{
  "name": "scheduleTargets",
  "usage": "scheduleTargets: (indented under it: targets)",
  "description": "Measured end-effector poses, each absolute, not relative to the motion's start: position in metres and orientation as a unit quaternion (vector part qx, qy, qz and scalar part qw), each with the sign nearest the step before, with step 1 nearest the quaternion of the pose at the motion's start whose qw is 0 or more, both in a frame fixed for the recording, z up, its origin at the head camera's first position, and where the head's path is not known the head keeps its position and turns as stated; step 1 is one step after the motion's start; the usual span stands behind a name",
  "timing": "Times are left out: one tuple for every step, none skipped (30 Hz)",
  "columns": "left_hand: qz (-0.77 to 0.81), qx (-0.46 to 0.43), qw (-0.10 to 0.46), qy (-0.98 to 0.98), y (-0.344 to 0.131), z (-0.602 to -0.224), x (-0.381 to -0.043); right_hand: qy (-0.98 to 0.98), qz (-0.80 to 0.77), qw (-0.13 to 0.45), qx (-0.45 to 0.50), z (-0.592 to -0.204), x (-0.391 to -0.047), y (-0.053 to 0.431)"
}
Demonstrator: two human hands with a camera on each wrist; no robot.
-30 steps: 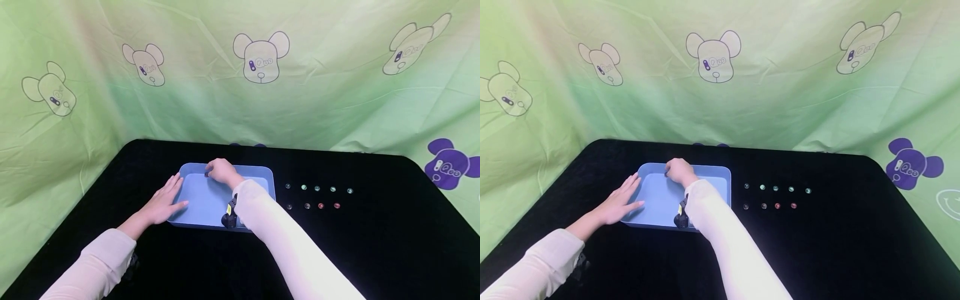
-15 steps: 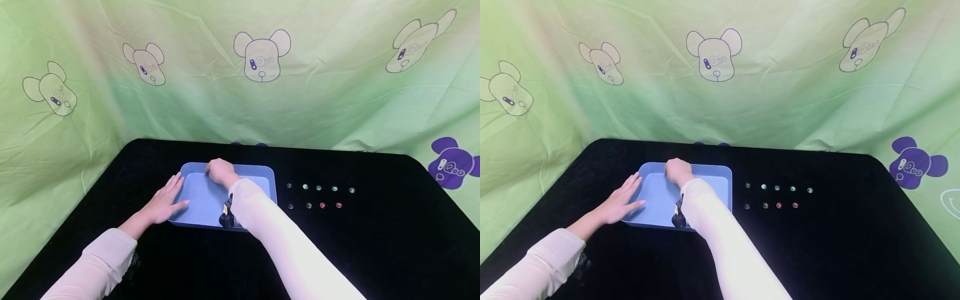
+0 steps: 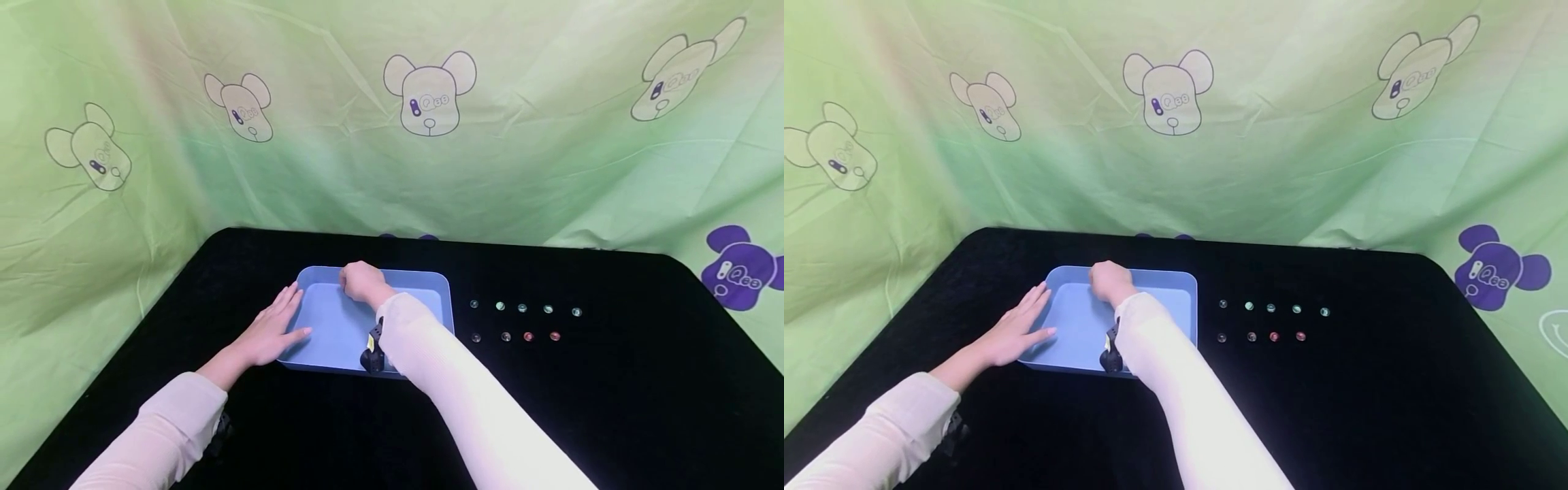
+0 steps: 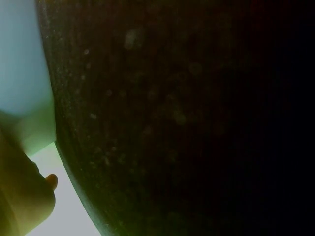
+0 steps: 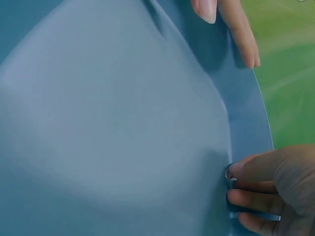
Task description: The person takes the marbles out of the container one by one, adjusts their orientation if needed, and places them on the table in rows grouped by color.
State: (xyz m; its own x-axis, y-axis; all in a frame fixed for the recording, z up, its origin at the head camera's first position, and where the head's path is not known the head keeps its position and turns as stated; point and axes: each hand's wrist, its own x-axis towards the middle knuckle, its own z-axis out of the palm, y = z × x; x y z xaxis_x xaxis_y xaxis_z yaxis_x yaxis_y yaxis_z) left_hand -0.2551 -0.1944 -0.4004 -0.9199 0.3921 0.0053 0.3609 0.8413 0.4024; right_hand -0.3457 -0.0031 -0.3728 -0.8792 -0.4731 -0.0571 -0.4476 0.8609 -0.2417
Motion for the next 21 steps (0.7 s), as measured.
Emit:
scheduleTargets:
  targets:
    - [0.202,0.196,0.038,0.959,-0.194,-0.400,-0.255,0.963,-0.112,0.061,-0.238,-0.372,-0.346,-0.003]
    - [0.201,0.196,0.037,0.959,-0.194,-0.400,-0.255,0.963,-0.115,0.065,-0.237,-0.372,-0.345,-0.003]
    - [0.201,0.197,0.037,0.959,-0.194,-0.400,-0.255,0.963,-0.118,0.067,-0.235,-0.371,-0.345,-0.002]
    - [0.200,0.196,0.037,0.959,-0.194,-0.400,-0.255,0.962,-0.122,0.069,-0.233,-0.371,-0.345,-0.002]
    - [0.200,0.196,0.038,0.959,-0.194,-0.400,-0.255,0.962,-0.127,0.071,-0.231,-0.370,-0.345,-0.001]
    - [0.199,0.194,0.039,0.960,-0.194,-0.399,-0.254,0.962,-0.131,0.071,-0.230,-0.370,-0.345,-0.001]
    - [0.200,0.192,0.040,0.960,-0.194,-0.399,-0.254,0.961,-0.136,0.072,-0.230,-0.370,-0.345,0.000]
    - [0.201,0.191,0.042,0.960,-0.194,-0.400,-0.254,0.960,-0.142,0.072,-0.231,-0.370,-0.344,0.001]
    - [0.201,0.190,0.043,0.960,-0.194,-0.400,-0.254,0.959,-0.147,0.072,-0.232,-0.370,-0.344,0.003]
    - [0.202,0.190,0.045,0.960,-0.194,-0.400,-0.254,0.958,-0.151,0.072,-0.235,-0.370,-0.344,0.004]
    - [0.201,0.190,0.047,0.960,-0.193,-0.400,-0.254,0.956,-0.156,0.071,-0.237,-0.370,-0.344,0.006]
    - [0.202,0.190,0.049,0.960,-0.194,-0.400,-0.253,0.955,-0.162,0.071,-0.240,-0.370,-0.344,0.008]
    - [0.203,0.190,0.049,0.959,-0.194,-0.400,-0.253,0.953,-0.171,0.069,-0.242,-0.369,-0.344,0.010]
    - [0.203,0.193,0.048,0.959,-0.194,-0.400,-0.253,0.951,-0.181,0.068,-0.242,-0.368,-0.344,0.012]
    - [0.204,0.195,0.047,0.958,-0.194,-0.399,-0.253,0.948,-0.194,0.067,-0.243,-0.368,-0.343,0.014]
    - [0.203,0.196,0.045,0.958,-0.194,-0.399,-0.254,0.945,-0.207,0.066,-0.244,-0.366,-0.343,0.017]
    - [0.203,0.195,0.045,0.959,-0.194,-0.399,-0.254,0.942,-0.220,0.065,-0.244,-0.365,-0.343,0.019]
    - [0.203,0.195,0.044,0.959,-0.194,-0.399,-0.254,0.939,-0.233,0.064,-0.246,-0.364,-0.343,0.021]
    - [0.201,0.196,0.043,0.959,-0.195,-0.399,-0.255,0.936,-0.244,0.063,-0.247,-0.363,-0.342,0.024]
    - [0.200,0.196,0.043,0.959,-0.195,-0.399,-0.255,0.933,-0.253,0.064,-0.248,-0.362,-0.342,0.027]
    - [0.200,0.196,0.044,0.959,-0.195,-0.399,-0.255,0.930,-0.262,0.065,-0.250,-0.361,-0.341,0.029]
